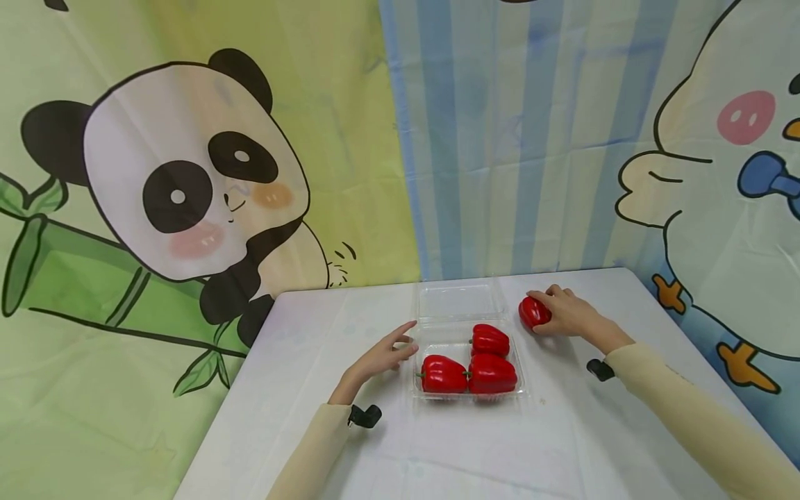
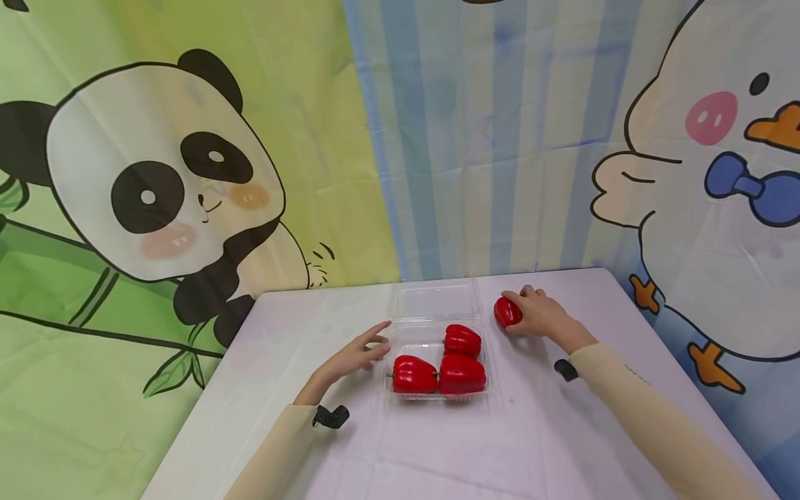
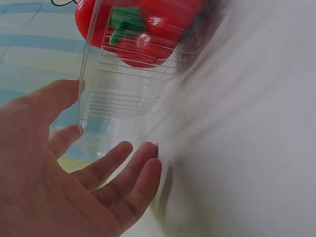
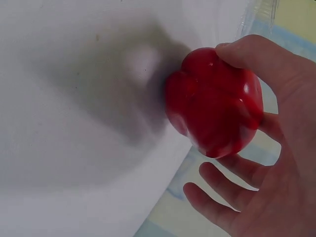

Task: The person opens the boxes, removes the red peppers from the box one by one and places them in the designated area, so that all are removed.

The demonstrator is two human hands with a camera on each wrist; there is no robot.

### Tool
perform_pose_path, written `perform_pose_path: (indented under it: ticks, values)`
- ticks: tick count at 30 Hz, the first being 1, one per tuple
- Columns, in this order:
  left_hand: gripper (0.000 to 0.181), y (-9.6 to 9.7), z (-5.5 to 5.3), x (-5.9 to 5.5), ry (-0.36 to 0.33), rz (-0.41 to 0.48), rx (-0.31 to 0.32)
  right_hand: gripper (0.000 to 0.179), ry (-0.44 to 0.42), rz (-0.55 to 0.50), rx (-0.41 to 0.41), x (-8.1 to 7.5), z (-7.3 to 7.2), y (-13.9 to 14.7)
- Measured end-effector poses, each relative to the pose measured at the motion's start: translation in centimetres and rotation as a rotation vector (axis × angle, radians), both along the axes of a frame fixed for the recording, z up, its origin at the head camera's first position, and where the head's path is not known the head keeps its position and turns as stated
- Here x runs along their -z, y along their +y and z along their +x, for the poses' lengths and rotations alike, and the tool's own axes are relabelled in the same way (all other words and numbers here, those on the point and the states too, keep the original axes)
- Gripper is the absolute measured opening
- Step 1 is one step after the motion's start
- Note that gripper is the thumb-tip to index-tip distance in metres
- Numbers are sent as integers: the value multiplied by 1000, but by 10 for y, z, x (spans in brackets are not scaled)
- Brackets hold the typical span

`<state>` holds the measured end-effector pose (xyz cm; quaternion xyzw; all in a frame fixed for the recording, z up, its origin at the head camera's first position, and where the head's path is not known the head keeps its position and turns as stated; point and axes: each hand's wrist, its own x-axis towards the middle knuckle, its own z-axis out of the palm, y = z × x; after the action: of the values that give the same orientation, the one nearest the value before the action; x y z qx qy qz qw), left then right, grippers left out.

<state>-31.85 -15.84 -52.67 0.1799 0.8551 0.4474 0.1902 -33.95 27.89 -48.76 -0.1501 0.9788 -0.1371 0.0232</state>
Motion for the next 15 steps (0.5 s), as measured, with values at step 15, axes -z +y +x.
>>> perform_pose_path:
  ticks: [15]
  values:
    - [66,0,1,0,9,-4,7,79,34,68,16,3,-1,-11]
